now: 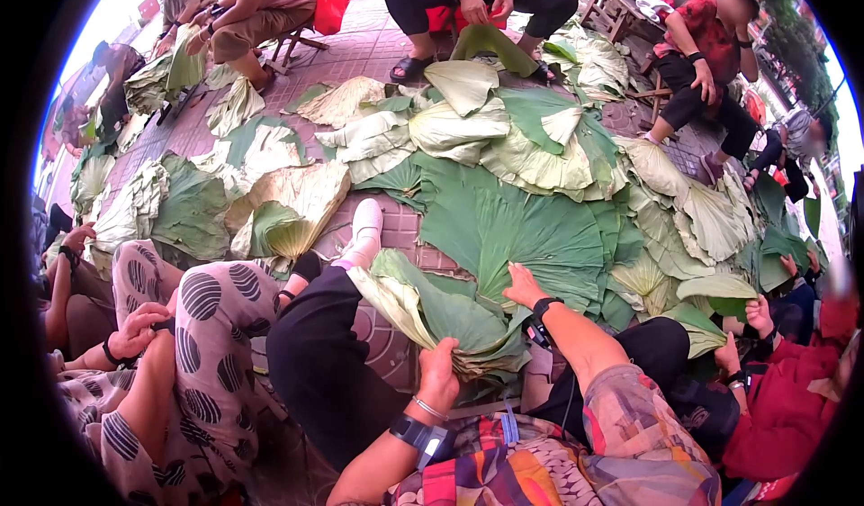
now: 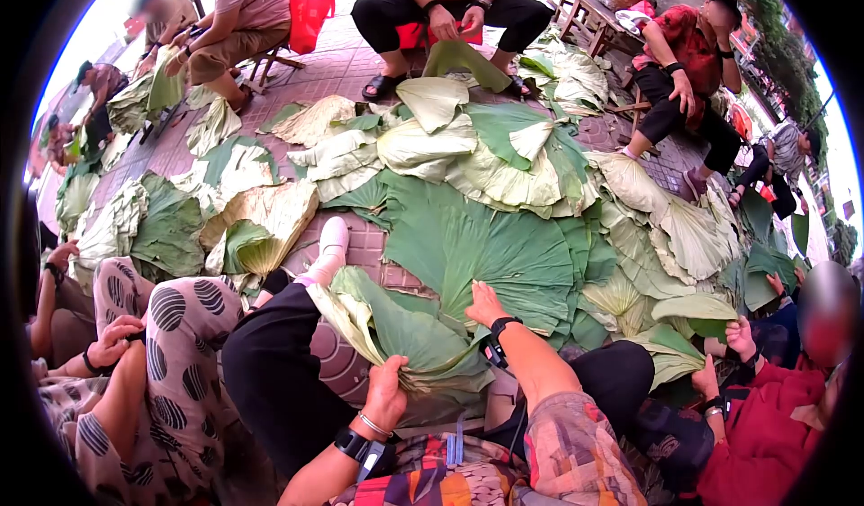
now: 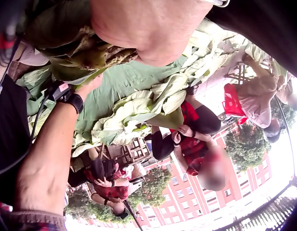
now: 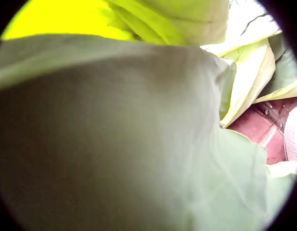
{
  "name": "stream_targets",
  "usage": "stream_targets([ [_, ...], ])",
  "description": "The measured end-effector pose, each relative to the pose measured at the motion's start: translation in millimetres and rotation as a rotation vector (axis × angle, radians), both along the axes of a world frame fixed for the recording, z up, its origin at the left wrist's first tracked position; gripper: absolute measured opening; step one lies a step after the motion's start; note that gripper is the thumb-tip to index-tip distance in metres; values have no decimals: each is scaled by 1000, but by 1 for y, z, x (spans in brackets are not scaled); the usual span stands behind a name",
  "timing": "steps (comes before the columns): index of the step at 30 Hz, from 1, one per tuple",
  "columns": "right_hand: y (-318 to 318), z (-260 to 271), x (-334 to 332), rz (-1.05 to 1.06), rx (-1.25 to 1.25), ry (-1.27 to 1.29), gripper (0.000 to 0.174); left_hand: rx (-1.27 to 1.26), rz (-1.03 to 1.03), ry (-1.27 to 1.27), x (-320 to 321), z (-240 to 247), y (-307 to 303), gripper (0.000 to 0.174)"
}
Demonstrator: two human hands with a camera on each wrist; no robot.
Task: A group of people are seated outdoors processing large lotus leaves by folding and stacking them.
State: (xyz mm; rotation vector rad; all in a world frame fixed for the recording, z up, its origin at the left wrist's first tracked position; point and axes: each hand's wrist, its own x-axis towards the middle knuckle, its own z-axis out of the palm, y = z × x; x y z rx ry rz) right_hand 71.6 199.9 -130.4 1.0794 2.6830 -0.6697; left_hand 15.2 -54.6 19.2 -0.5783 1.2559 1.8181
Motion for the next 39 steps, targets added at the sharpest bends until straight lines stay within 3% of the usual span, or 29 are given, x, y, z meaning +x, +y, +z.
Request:
stream_targets([
  [2, 8, 8, 0, -25, 77, 135, 56, 9, 13, 11, 0, 5, 0, 27],
  [6, 48, 57, -3, -492, -39, 528, 38, 13, -9, -6, -1, -3, -1, 27],
  [9, 95, 67, -8, -621, 90, 592, 29, 20, -23, 4, -1, -5, -1, 25],
  [12, 88, 138, -18, -529, 41, 773, 17, 19, -3, 10, -1, -8, 2, 24],
  [14, 82, 163, -27, -355, 137, 803, 19, -1, -69, -13, -4, -20, 1, 20],
  [17, 60, 193, -39, -278, -107, 836, 16, 46, -21, 14, 1, -25, 4, 24],
  [18, 36, 208, -44, -211, -203, 952, 14, 9, -5, 69, 3, -14, 5, 24],
  [20, -7, 229, -48, -41, -163, 959, 11, -18, -28, 21, 1, -12, 7, 27],
  [22, -70, 246, -44, 29, -299, 883, 9, -53, -50, 42, 1, -13, 8, 30],
  [24, -110, 224, -34, 144, -535, 790, 8, -18, -67, 27, 0, -30, 10, 30],
  [26, -133, 199, -21, 302, -573, 559, 7, -74, -80, 83, -1, -40, 11, 29],
  [28, -149, 184, -14, 327, -556, 599, 8, -21, -32, 7, 1, -36, 5, 30],
  [30, -150, 184, -14, 334, -597, 597, 13, -36, -40, -5, 3, -31, 2, 32],
  [32, -142, 191, -19, 475, -504, 577, 19, -60, -50, 2, 0, -27, 4, 33],
  [34, -135, 197, -23, 556, -504, 548, 21, -49, -65, 5, 0, -61, 13, 30],
  [39, -120, 177, -21, 632, -489, 531, 18, 21, -49, -12, -3, -25, 4, 21],
])
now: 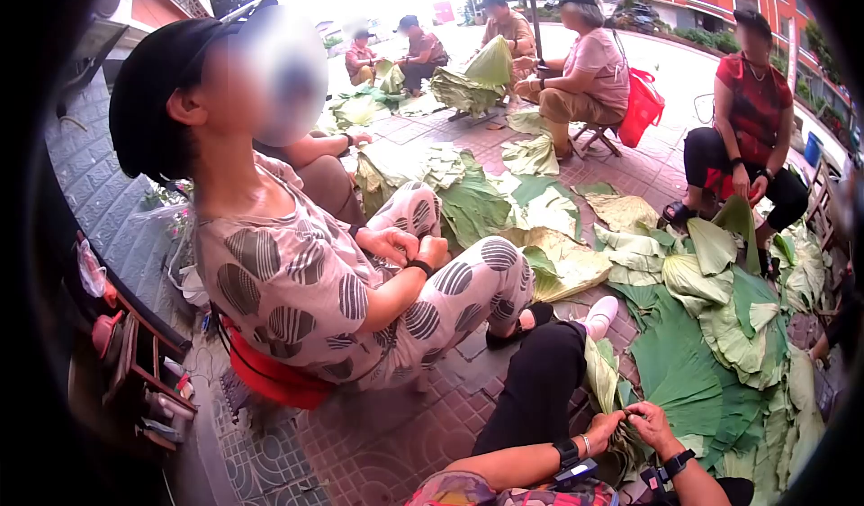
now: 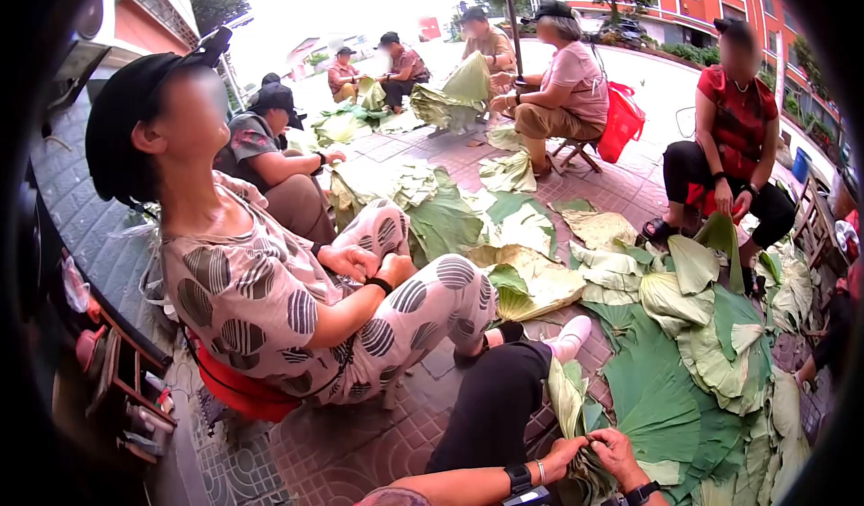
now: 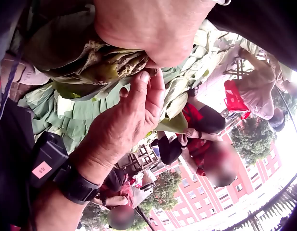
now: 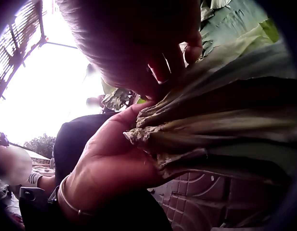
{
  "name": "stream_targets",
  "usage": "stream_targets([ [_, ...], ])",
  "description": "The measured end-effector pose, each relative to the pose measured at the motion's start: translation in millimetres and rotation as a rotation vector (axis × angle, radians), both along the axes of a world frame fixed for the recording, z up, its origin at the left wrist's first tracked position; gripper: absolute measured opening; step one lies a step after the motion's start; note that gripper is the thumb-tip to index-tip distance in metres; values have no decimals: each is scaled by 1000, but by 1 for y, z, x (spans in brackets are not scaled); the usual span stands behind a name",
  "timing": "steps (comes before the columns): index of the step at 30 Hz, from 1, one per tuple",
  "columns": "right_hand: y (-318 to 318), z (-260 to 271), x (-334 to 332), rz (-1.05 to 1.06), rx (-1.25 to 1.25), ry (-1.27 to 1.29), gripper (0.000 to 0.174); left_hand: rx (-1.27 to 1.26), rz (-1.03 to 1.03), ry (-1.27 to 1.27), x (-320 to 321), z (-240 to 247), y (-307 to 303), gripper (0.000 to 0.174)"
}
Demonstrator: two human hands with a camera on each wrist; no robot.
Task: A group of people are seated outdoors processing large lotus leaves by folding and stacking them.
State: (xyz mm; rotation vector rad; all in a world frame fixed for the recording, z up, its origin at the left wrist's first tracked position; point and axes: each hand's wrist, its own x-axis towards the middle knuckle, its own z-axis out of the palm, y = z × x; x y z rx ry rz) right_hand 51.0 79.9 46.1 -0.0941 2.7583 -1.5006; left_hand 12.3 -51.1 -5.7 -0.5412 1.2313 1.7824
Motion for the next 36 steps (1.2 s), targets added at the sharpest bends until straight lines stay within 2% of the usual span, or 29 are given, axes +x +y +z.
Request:
stream_targets([
  [4, -2, 7, 3, -51, -83, -136, 16, -38, -25, 31, 1, 9, -2, 22],
  [8, 9, 1, 4, 6, -21, -116, 18, -62, -33, 61, -2, 5, -4, 23],
  [11, 3, 24, 6, 22, -102, -236, 21, 4, -6, -3, -4, 4, -4, 23],
  [14, 9, 5, 8, 46, -159, -284, 25, 71, 80, -63, -4, -15, -1, 28],
  [18, 10, 7, 7, 97, -219, -307, 27, 46, 123, -130, -1, 12, -5, 33],
  [20, 6, 6, 8, 149, -244, -267, 27, -106, -22, 155, 3, 6, -6, 35],
  [23, 3, -4, 11, 186, -321, -244, 24, -108, 41, 40, 0, -85, 12, 32],
  [24, -1, -6, 12, -44, -611, -413, 22, -195, 24, 66, -2, -89, 13, 31],
  [25, -2, -10, 14, -285, -896, -579, 20, -196, 26, 65, -2, -74, 12, 31],
  [26, -1, -25, 15, -379, -983, -517, 17, -230, 47, 71, -2, -59, 12, 31],
  [27, 5, -43, 16, -381, -983, -520, 17, -264, 67, 76, -3, -41, 10, 31],
  [29, 25, -84, 24, -683, -556, -709, 24, -279, 59, 103, -4, -5, -1, 32],
  [30, 39, -128, 32, -546, -399, -603, 21, -293, 55, 133, 0, 2, -1, 32],
  [31, 47, -147, 37, -566, -399, -612, 21, -307, 50, 136, 0, -14, 3, 33],
  [34, 54, -194, 53, -300, -457, -795, 24, -250, 67, 104, 2, -14, 3, 28],
  [35, 60, -204, 63, -313, -461, -801, 24, -250, 54, 97, 4, -15, 3, 28],
  [36, 41, -155, 59, -303, -574, -908, 24, -241, 61, 84, 5, -18, 4, 26],
])
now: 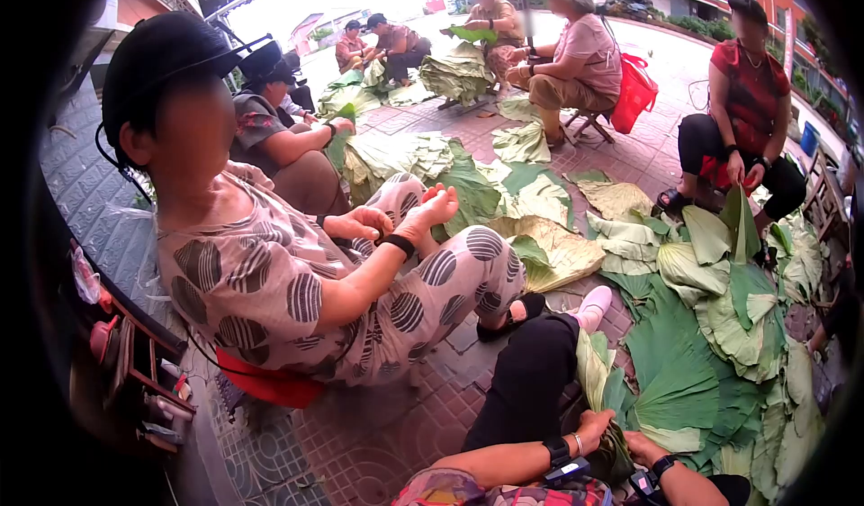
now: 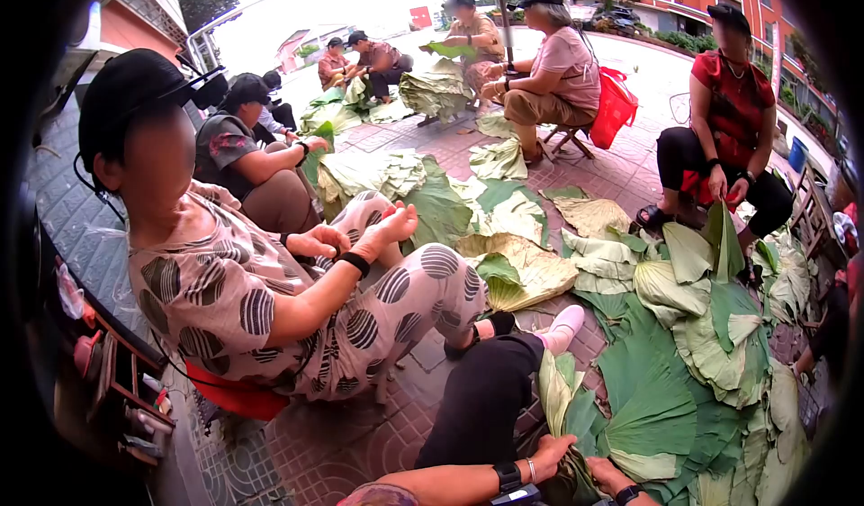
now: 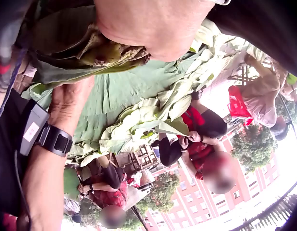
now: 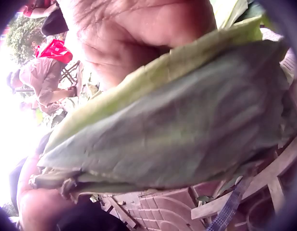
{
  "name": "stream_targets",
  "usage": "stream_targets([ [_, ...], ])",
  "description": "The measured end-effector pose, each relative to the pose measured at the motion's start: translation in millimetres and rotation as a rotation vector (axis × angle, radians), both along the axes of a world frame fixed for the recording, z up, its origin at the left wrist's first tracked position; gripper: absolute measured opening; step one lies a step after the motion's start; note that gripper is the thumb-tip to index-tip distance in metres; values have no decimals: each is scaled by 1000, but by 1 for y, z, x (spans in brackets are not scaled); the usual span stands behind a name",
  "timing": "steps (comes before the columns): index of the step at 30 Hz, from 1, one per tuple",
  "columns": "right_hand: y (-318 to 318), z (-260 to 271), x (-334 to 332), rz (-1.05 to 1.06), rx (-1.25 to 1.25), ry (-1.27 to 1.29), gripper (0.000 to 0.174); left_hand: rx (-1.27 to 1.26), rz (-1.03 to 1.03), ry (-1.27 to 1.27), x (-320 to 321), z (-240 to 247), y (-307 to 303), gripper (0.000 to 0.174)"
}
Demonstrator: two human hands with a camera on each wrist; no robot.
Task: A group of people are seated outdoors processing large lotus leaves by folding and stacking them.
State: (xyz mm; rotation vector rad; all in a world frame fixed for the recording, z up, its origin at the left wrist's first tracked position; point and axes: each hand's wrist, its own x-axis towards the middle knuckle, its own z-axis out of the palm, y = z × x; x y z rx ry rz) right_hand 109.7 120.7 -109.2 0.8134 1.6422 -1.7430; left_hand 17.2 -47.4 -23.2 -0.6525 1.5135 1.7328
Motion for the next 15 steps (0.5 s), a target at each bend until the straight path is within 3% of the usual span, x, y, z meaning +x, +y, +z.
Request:
stream_targets([
  [1, -12, 35, -8, -16, -126, -87, 25, 8, 10, -10, 0, -3, 0, 25],
  [2, -9, 36, -10, -1, -80, -113, 26, 20, 36, -22, 2, -11, 2, 24],
  [3, -15, 59, -10, -111, -111, 19, 30, 17, 23, -33, 3, -12, 2, 24],
  [5, 2, -11, -6, -51, 358, 387, 37, 37, -15, -1, 1, -4, 0, 25],
  [7, -11, 24, -12, -188, -197, -4, 44, -30, -15, 33, 1, 16, -2, 26],
  [9, -23, 63, -18, -48, -172, -159, 50, 11, -9, -67, 2, 17, -4, 24],
  [10, -18, 28, -8, -62, -267, -39, 50, 31, -11, -59, 3, 33, -8, 22],
  [11, -27, 64, -8, -21, -191, 90, 49, 81, -13, -60, 6, 27, -11, 21],
  [12, -23, 51, -8, 67, 14, 82, 51, 126, -28, -78, 6, 29, -13, 20],
  [13, -13, 23, -6, 168, 157, 282, 49, 101, -48, -73, 6, 43, -13, 20],
  [14, -5, -1, -6, 287, 391, 436, 48, 167, -40, -81, 6, 28, -14, 20],
  [15, -8, 16, -9, 273, 475, 266, 43, 180, 6, -118, 5, 45, -12, 21],
])
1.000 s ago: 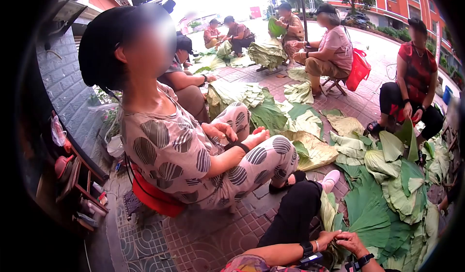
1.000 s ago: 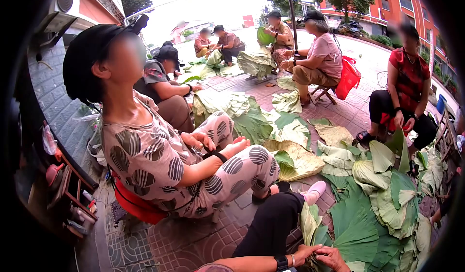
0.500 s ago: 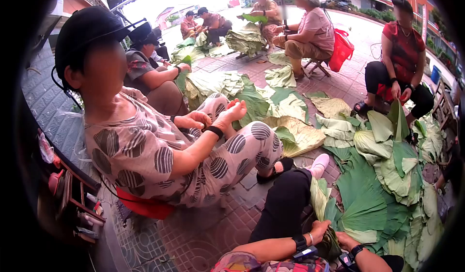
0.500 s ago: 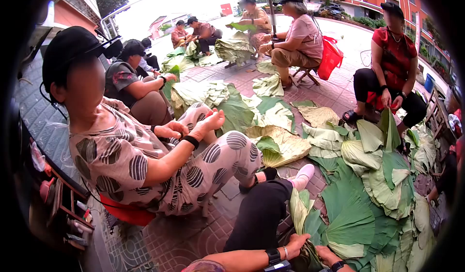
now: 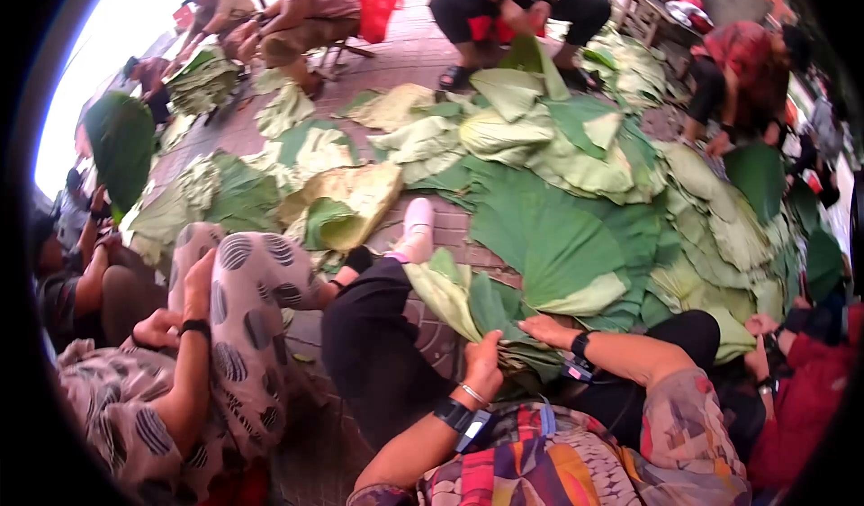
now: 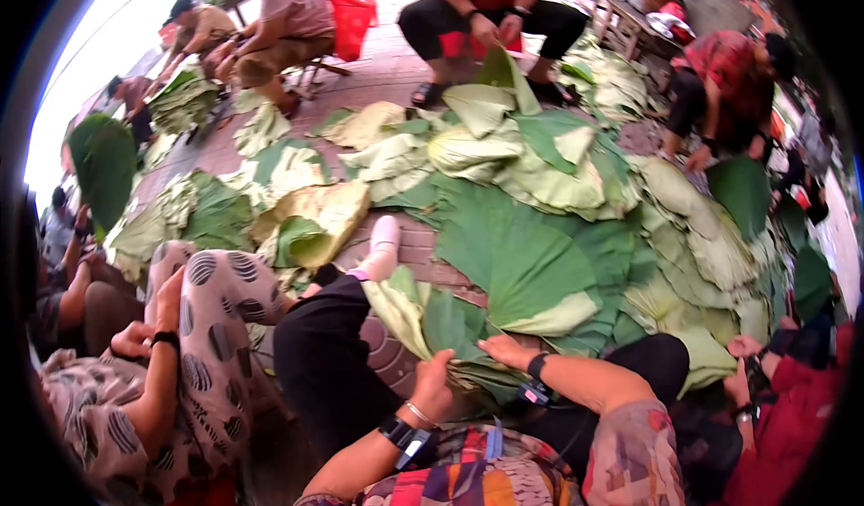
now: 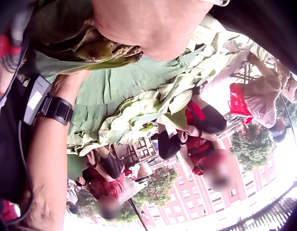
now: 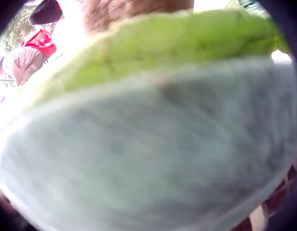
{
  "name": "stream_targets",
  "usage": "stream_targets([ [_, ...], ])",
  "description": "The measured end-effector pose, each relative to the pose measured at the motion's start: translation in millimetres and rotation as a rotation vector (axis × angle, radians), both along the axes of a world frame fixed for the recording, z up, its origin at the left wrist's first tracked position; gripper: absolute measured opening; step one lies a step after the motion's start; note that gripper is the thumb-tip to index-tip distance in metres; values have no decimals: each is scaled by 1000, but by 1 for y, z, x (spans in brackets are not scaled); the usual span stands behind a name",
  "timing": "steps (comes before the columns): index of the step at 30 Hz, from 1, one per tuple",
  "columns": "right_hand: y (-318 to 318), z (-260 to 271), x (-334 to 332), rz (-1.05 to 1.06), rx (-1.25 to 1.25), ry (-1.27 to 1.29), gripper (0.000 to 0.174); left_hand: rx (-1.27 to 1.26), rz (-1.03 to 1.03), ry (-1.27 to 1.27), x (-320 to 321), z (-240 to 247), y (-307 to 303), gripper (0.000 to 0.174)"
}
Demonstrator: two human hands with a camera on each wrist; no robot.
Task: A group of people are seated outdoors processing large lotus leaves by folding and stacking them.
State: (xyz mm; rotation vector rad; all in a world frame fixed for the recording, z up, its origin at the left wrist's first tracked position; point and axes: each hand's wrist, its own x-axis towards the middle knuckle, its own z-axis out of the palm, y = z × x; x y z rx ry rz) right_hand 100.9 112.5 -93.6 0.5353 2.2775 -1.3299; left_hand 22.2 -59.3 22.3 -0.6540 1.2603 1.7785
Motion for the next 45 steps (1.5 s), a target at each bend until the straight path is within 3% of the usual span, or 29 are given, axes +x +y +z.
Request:
stream_targets([
  [2, 0, -14, 7, -138, 199, 146, 40, 48, -6, -13, 0, -3, -1, 22],
  [4, 11, -22, 12, -129, 418, 198, 32, 19, -9, 47, 1, -5, 1, 19],
  [9, 31, -27, 8, 70, 513, -33, 34, 20, 0, 40, 1, 2, 2, 21],
  [12, 26, -31, 5, 150, 601, 49, 32, 14, -3, 31, 1, 5, 2, 20],
  [20, 38, -48, 9, 66, 637, 37, 23, 8, 8, 59, 1, 5, 3, 15],
  [22, 50, -33, 9, 84, 642, 78, 25, 0, -13, 78, 1, 0, 3, 17],
  [26, 97, -14, -5, -317, 682, 313, 27, 6, -31, 58, -2, -12, 1, 27],
  [28, 110, 43, -21, -420, 667, 325, 28, 19, -18, 54, -2, -11, 2, 26],
  [34, 152, 141, -36, -502, 739, 369, 27, 11, -31, 62, -5, -23, 3, 25],
  [36, 152, 163, -40, -481, 1007, 646, 25, 18, -34, 59, -5, -25, 3, 25],
  [37, 142, 184, -42, -530, 815, 590, 22, 19, -35, 57, -6, -26, 4, 24],
  [38, 129, 201, -45, -530, 817, 592, 22, 21, -35, 58, -6, -27, 5, 24],
  [40, 99, 221, -48, -583, 476, 754, 19, 67, -59, 65, -7, -27, 4, 23],
  [44, 38, 200, -43, -215, 393, 855, 24, 97, -72, 42, -8, -22, 4, 21],
  [45, 22, 191, -39, -123, 329, 726, 25, 105, -68, 52, -9, -25, 3, 20],
])
